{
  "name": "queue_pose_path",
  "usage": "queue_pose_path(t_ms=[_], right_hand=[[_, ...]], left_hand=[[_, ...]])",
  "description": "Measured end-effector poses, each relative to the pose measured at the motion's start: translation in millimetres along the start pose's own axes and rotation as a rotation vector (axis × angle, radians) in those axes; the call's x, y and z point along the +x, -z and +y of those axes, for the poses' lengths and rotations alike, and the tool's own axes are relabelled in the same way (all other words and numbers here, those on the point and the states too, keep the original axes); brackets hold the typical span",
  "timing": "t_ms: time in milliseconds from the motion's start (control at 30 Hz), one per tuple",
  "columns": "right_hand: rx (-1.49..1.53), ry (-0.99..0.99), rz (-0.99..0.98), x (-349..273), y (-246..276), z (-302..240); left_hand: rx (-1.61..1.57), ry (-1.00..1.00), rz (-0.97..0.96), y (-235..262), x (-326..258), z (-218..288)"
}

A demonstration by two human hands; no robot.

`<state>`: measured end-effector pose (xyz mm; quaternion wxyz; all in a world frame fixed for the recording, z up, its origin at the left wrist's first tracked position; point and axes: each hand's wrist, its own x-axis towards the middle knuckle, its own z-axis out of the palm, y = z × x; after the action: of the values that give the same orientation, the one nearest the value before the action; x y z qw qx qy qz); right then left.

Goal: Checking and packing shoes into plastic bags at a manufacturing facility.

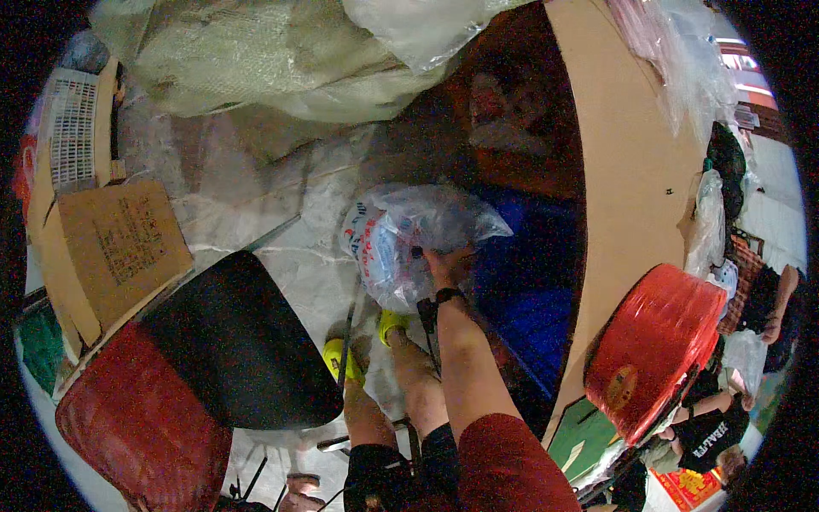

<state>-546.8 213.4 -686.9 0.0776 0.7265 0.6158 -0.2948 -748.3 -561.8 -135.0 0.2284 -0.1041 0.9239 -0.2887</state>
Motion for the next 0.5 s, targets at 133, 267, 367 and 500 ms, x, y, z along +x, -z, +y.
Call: queue_pose_path(t_ms=[133, 267, 367, 500], right_hand=[[0.027, 0.104, 0.055, 3, 3, 8], [0.045, 0.258, 0.1, 13, -4, 8], [0.19, 0.415, 0.02, 31, 24, -16], [0.193, 0.29, 0.022, -10, 57, -107]], left_hand=[[-0.225, -0.023, -0.026, 10, -2, 35], [-0.259, -0.09, -0.085, 21, -5, 12], [-0.308, -0.146, -0.102, 10, -2, 50], [-0.05, -0.14, -0.067, 3, 4, 2]])
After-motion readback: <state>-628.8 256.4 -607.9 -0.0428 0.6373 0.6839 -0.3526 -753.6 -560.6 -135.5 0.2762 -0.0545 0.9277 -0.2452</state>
